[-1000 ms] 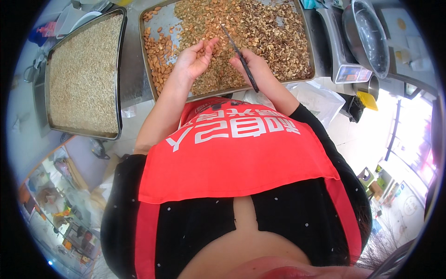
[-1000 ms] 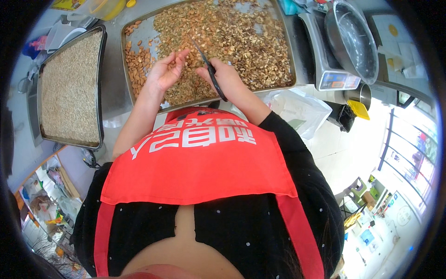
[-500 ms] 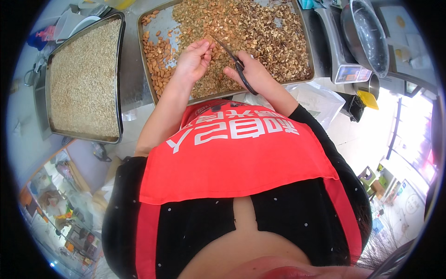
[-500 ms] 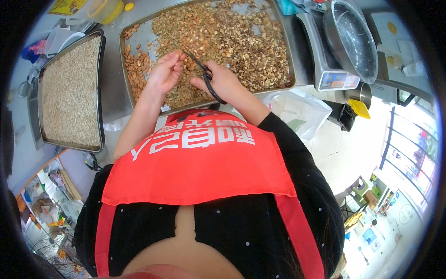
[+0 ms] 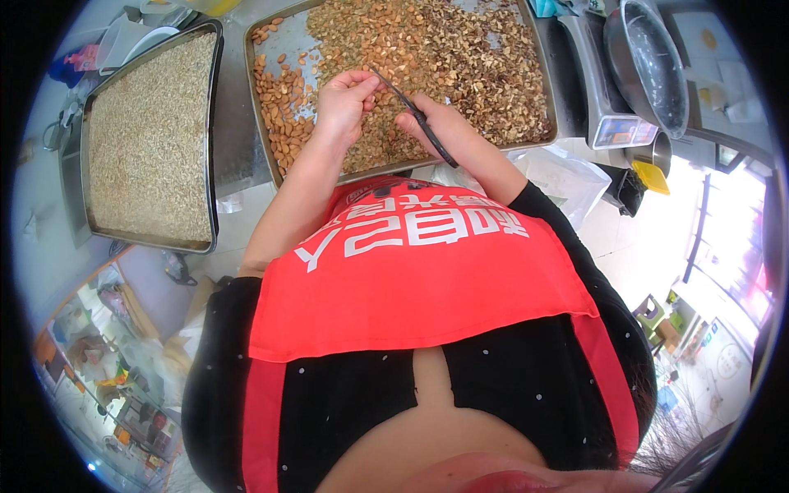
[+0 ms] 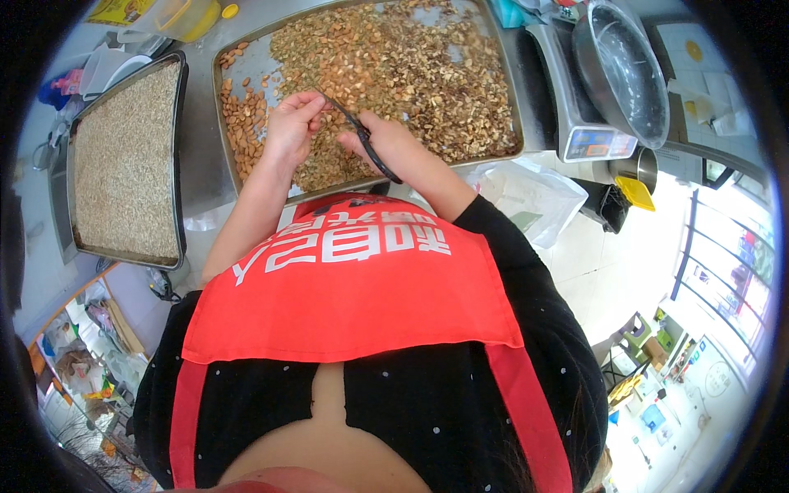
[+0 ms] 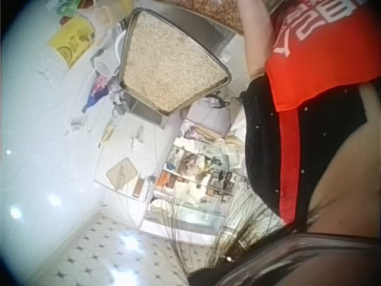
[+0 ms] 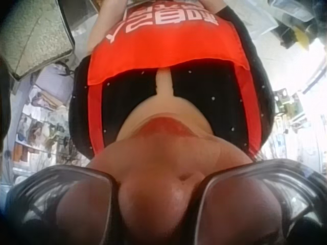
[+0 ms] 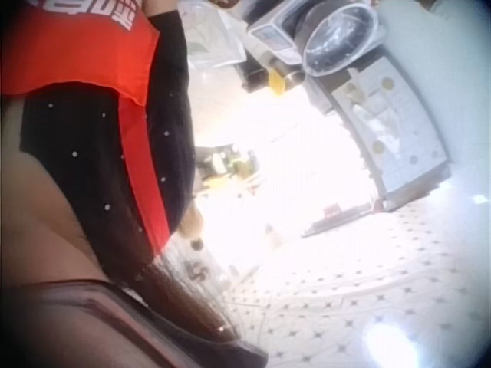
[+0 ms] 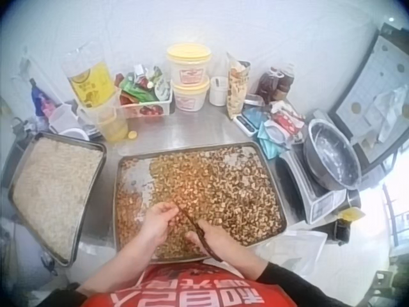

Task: The person arranges round cookies on baking trays and then uses scissors to cut almonds on a tray. The person moves between the cookie tray and the almond tray, handling each item individually.

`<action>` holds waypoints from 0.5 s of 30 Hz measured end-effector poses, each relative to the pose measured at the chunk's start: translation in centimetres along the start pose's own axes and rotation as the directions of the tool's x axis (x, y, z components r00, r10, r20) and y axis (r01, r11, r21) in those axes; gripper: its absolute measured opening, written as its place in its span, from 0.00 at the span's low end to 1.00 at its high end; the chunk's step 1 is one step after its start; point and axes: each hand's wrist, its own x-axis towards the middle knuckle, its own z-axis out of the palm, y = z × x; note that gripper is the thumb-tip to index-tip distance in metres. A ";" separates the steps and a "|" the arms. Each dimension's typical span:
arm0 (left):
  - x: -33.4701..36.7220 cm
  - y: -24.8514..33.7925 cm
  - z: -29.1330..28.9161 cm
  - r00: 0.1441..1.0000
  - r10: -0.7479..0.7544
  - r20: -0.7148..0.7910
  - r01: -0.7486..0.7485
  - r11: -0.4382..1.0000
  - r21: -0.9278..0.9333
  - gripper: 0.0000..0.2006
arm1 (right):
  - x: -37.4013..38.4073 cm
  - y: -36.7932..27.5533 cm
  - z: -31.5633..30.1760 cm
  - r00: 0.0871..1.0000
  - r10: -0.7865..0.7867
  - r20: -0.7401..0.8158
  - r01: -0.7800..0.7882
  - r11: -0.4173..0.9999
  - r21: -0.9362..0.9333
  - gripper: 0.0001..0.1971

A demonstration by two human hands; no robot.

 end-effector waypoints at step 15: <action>1.1 -0.5 -3.0 0.941 -0.316 0.120 0.334 0.819 -0.466 0.12 | -0.7 -0.6 -0.3 0.984 0.142 -0.103 -0.126 0.981 0.150 0.17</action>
